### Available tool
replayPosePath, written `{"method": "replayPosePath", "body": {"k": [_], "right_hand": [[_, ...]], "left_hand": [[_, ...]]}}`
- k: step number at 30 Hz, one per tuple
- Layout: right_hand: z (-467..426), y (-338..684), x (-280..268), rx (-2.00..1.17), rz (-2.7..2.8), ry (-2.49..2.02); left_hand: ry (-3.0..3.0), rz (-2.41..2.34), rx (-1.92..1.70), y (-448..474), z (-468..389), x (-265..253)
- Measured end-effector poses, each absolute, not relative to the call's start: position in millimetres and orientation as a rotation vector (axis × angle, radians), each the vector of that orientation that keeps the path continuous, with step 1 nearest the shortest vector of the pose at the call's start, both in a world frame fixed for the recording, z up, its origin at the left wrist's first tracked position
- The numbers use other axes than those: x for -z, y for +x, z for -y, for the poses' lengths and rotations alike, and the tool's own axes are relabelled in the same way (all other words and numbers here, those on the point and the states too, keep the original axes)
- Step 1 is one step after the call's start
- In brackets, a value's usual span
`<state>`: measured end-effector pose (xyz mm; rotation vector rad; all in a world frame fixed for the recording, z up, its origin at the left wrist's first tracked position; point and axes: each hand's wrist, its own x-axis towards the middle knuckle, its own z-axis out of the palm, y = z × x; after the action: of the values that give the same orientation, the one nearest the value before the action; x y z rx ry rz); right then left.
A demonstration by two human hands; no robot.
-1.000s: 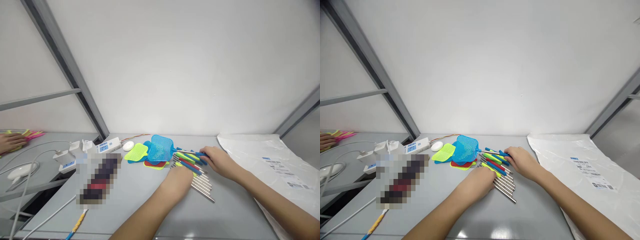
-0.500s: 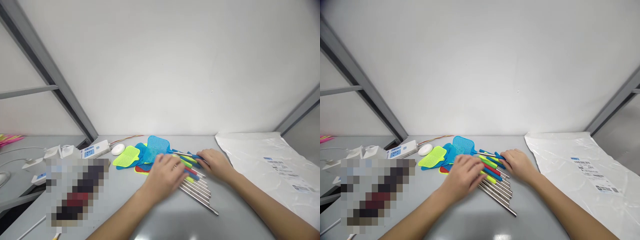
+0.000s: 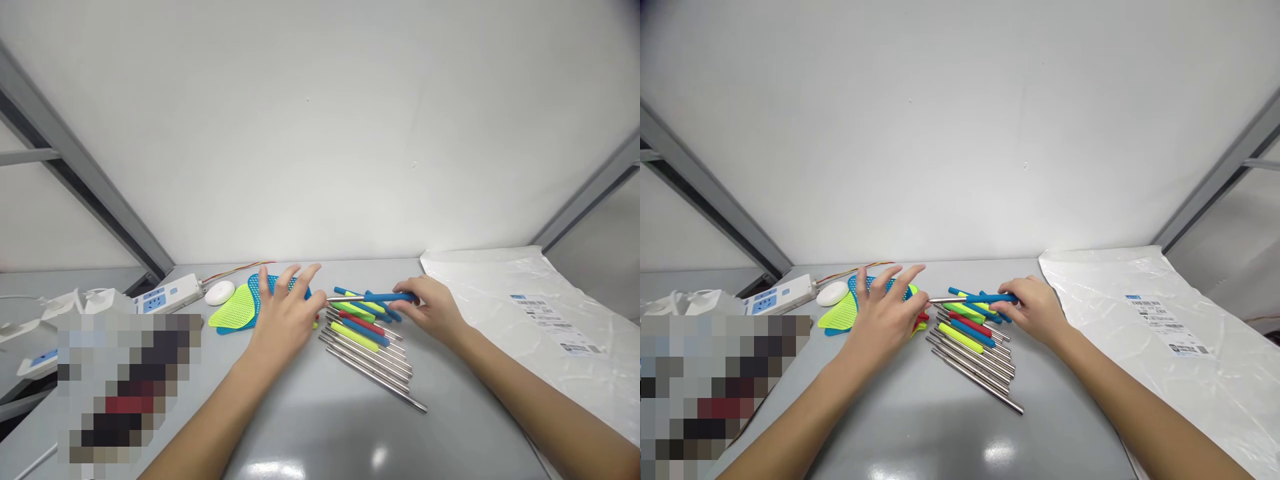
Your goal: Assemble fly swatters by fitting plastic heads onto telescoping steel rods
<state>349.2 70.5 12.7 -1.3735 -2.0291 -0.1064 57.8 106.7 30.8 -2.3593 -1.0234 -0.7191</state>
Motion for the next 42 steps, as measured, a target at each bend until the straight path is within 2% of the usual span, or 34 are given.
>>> {"method": "replayPosePath", "body": {"k": [5, 13, 15, 20, 24, 29, 36, 42], "right_hand": [[-67, 344, -20, -0.561, 1.901, -1.395], [-62, 331, -18, -1.142, 1.723, -1.072], [-64, 334, -16, -1.118, 1.727, -1.082], [-66, 339, -18, -0.757, 1.877, -1.379], [-62, 337, -28, -0.564, 2.084, -1.336], [-58, 334, -32, -0.581, 2.075, -1.322], [-58, 331, -22, -0.776, 1.958, -1.320], [-56, 330, -25, -0.691, 1.941, -1.310]], "left_hand": [[-2.332, 1.017, 0.702, 56, -108, -32], [-2.357, 1.056, 0.655, 47, -118, -32], [-2.348, 1.064, 0.652, 43, -121, -34], [-2.333, 1.053, 0.670, 36, -126, -36], [-2.343, 1.037, 0.692, 34, -126, -36], [-2.369, 1.041, 0.686, 34, -125, -38], [-2.394, 1.080, 0.674, 32, -124, -40], [-2.410, 1.050, 0.662, 32, -122, -40]]}}
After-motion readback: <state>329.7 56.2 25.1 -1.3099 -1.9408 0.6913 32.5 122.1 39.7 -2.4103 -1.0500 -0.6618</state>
